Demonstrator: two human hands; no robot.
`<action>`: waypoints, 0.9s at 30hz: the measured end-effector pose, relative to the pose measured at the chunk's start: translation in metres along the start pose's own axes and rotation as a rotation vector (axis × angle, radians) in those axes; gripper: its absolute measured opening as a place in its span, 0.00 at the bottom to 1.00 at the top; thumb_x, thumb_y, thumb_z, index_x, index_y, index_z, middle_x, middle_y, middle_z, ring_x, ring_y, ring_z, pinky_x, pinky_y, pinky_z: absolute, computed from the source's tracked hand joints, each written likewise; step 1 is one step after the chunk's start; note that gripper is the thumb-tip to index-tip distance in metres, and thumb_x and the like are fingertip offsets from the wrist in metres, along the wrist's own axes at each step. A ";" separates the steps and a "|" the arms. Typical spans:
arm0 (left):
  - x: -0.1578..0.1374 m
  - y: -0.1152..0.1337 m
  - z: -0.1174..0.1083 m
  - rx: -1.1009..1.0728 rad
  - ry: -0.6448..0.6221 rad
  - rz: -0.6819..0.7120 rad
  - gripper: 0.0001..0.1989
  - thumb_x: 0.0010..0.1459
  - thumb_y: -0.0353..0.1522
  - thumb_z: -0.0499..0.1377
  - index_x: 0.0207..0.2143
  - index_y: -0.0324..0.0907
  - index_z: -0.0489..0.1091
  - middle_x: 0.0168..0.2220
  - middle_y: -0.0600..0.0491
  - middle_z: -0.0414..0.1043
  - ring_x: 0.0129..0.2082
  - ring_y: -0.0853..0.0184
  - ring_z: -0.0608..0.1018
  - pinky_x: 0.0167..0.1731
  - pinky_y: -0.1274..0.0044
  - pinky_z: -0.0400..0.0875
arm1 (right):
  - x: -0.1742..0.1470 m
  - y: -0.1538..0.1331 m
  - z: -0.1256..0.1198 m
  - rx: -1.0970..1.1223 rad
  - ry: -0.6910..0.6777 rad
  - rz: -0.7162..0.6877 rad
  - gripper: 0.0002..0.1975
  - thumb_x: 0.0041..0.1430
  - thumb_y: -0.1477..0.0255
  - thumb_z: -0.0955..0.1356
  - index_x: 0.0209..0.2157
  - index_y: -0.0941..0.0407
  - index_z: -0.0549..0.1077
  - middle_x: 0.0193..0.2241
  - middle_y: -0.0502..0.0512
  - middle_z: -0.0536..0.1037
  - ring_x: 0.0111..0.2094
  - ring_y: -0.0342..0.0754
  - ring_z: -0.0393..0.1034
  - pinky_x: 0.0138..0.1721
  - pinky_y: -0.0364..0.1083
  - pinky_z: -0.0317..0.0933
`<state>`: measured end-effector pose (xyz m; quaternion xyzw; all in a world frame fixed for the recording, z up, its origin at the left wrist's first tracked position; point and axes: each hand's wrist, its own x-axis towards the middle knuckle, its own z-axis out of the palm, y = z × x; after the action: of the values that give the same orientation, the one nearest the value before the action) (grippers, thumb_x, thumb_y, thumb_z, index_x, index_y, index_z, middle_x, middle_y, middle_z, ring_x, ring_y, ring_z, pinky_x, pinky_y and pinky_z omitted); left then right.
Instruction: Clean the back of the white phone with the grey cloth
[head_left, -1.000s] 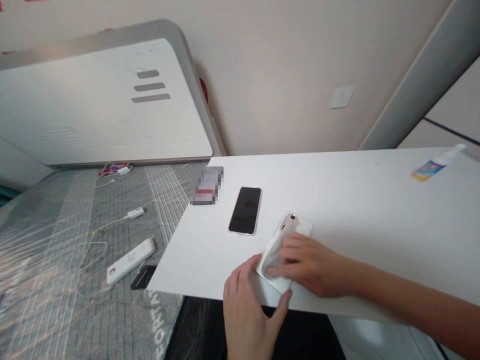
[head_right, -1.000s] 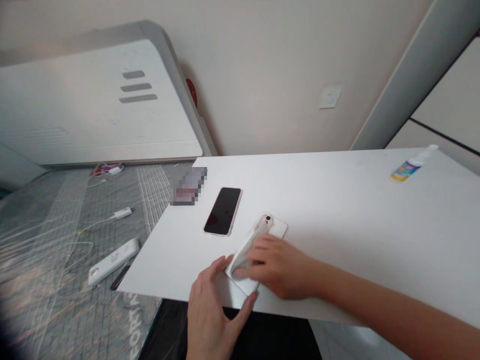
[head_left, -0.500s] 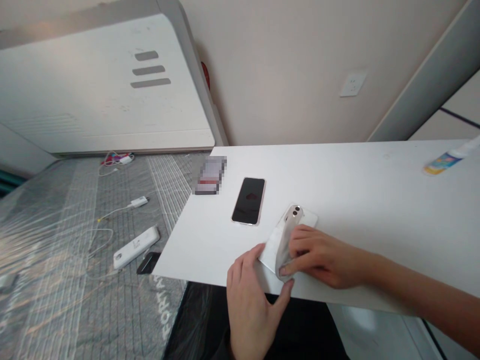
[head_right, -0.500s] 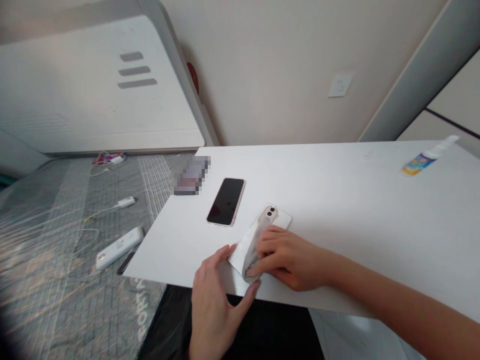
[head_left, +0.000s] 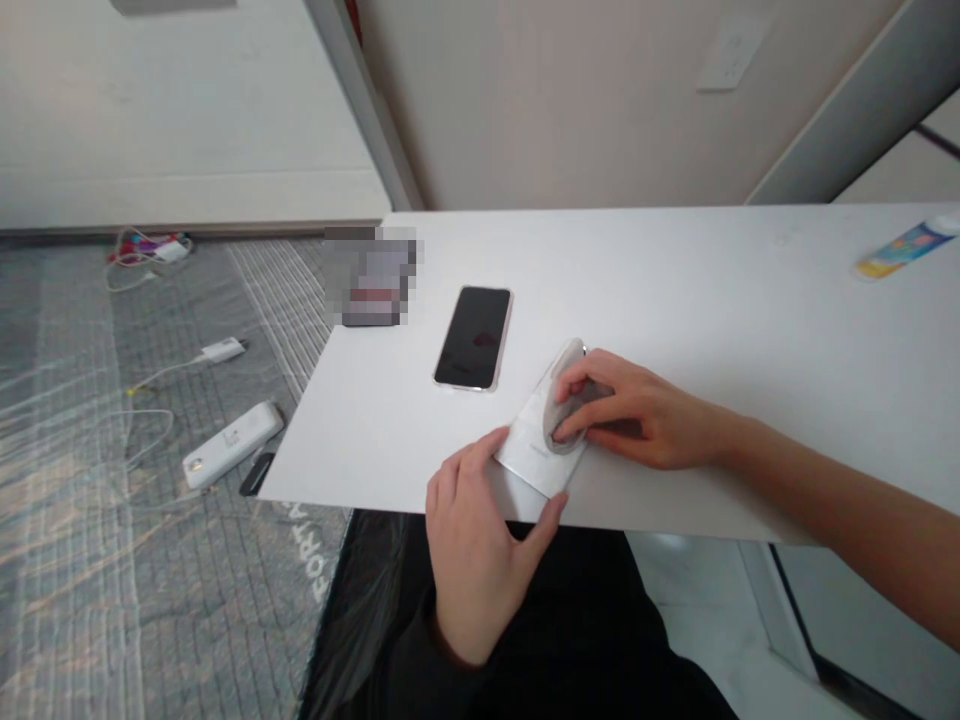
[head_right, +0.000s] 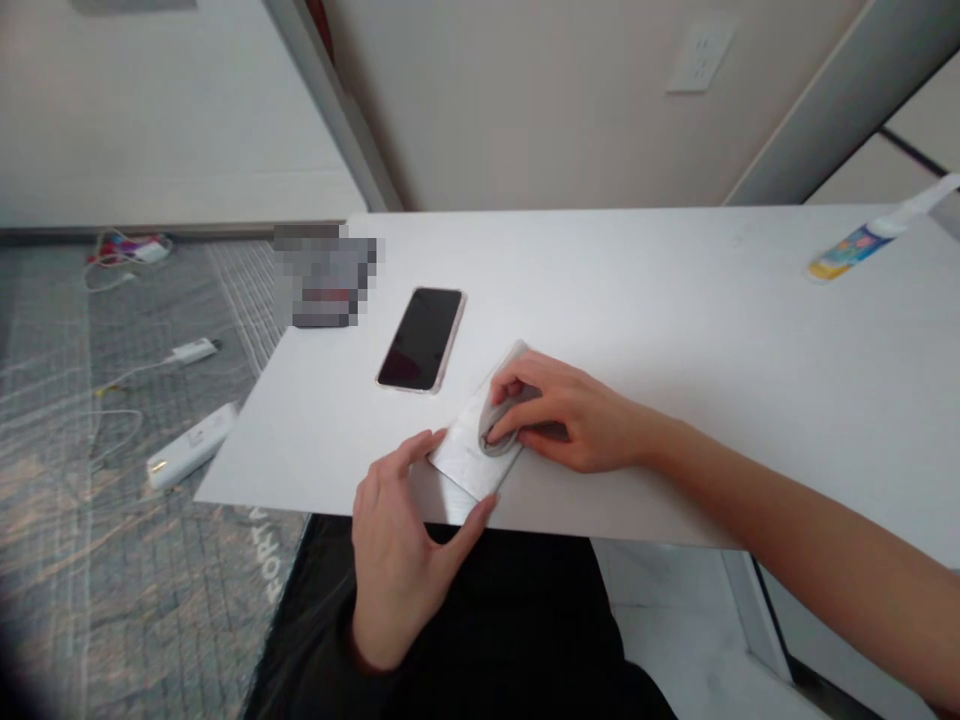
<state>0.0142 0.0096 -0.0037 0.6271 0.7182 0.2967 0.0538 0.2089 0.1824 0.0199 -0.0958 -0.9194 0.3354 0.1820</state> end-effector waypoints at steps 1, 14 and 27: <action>0.000 0.000 0.000 0.001 0.004 0.004 0.34 0.57 0.42 0.68 0.60 0.42 0.60 0.54 0.45 0.71 0.53 0.53 0.73 0.54 0.64 0.66 | 0.000 0.001 -0.001 -0.010 -0.001 0.000 0.13 0.67 0.77 0.65 0.46 0.52 0.80 0.53 0.58 0.70 0.56 0.52 0.64 0.59 0.54 0.59; -0.001 0.000 0.000 -0.020 -0.003 -0.005 0.34 0.55 0.41 0.70 0.59 0.42 0.61 0.54 0.46 0.72 0.53 0.55 0.72 0.54 0.65 0.65 | 0.004 0.011 0.005 -0.027 0.044 -0.048 0.06 0.68 0.70 0.68 0.43 0.53 0.78 0.54 0.58 0.75 0.58 0.53 0.67 0.61 0.55 0.60; -0.003 -0.003 0.000 -0.001 0.006 0.013 0.33 0.56 0.38 0.69 0.60 0.42 0.60 0.53 0.47 0.71 0.53 0.54 0.72 0.53 0.63 0.67 | 0.002 0.015 0.004 -0.054 0.254 0.046 0.06 0.70 0.71 0.67 0.46 0.53 0.75 0.44 0.56 0.78 0.46 0.49 0.72 0.47 0.47 0.66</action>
<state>0.0117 0.0069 -0.0057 0.6310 0.7140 0.2992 0.0501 0.2067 0.1921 0.0074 -0.1635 -0.8951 0.2997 0.2867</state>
